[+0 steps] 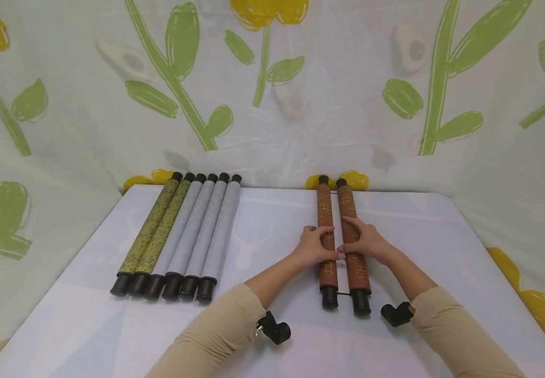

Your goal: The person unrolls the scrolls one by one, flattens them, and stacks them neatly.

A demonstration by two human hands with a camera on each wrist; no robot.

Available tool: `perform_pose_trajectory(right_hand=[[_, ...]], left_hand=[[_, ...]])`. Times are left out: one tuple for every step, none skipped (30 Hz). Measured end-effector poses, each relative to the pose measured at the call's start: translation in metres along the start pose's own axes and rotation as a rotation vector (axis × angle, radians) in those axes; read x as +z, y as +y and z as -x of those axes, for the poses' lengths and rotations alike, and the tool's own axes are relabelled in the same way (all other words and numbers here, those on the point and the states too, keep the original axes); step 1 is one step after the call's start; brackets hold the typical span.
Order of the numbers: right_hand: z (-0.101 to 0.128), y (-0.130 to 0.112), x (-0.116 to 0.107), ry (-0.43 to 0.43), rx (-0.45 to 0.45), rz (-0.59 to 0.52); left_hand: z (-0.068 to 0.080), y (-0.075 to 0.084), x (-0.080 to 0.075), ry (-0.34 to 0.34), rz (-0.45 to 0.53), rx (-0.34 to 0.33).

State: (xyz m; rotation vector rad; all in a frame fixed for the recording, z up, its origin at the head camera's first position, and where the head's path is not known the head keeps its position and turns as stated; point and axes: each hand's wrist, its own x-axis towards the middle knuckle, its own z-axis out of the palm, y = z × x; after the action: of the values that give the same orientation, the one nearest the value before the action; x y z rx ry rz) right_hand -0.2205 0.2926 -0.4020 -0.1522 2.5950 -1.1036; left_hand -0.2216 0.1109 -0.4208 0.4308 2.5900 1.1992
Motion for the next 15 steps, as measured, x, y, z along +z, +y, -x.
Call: perform_pose_trajectory(right_hand=[[0.0, 0.0, 0.0, 0.0, -0.001, -0.004], [0.001, 0.0, -0.001, -0.003, -0.001, -0.009], [0.002, 0.0, -0.002, -0.006, 0.0, -0.013], [0.003, 0.0, -0.002, -0.008, 0.002, -0.015], [0.003, 0.0, -0.003, -0.01, 0.004, -0.016], [0.004, 0.001, -0.004, -0.014, 0.007, -0.017], [0.004, 0.001, -0.005, -0.017, 0.009, -0.017], [0.004, 0.002, -0.006, -0.019, 0.01, -0.015], [0.004, 0.003, -0.006, -0.021, 0.011, -0.013], [0.005, 0.003, -0.007, -0.024, 0.01, -0.013], [0.005, 0.004, -0.007, -0.027, 0.009, -0.012], [0.005, 0.005, -0.008, -0.029, 0.008, -0.013], [0.005, 0.005, -0.008, -0.032, 0.006, -0.017], [0.005, 0.006, -0.008, -0.033, 0.007, -0.019], [0.006, 0.006, -0.008, -0.036, 0.006, -0.022]], left_hand=[[0.0, 0.0, 0.0, 0.003, 0.004, -0.004], [0.0, -0.001, -0.001, 0.005, 0.005, -0.008], [0.0, -0.001, -0.001, 0.007, 0.006, -0.01], [0.0, -0.001, -0.002, 0.008, 0.008, -0.012], [0.0, -0.002, -0.003, 0.011, 0.006, -0.013], [0.0, -0.002, -0.003, 0.012, 0.003, -0.014], [0.0, -0.002, -0.004, 0.014, 0.001, -0.014], [0.0, -0.003, -0.005, 0.015, 0.003, -0.015], [-0.001, -0.003, -0.006, 0.016, 0.007, -0.016], [-0.001, -0.004, -0.006, 0.016, 0.011, -0.019], [-0.001, -0.004, -0.007, 0.015, 0.016, -0.023], [0.0, -0.005, -0.008, 0.013, 0.024, -0.027], [0.0, -0.006, -0.009, 0.011, 0.031, -0.03], [0.0, -0.006, -0.01, 0.007, 0.038, -0.035], [0.0, -0.007, -0.011, 0.003, 0.046, -0.038]])
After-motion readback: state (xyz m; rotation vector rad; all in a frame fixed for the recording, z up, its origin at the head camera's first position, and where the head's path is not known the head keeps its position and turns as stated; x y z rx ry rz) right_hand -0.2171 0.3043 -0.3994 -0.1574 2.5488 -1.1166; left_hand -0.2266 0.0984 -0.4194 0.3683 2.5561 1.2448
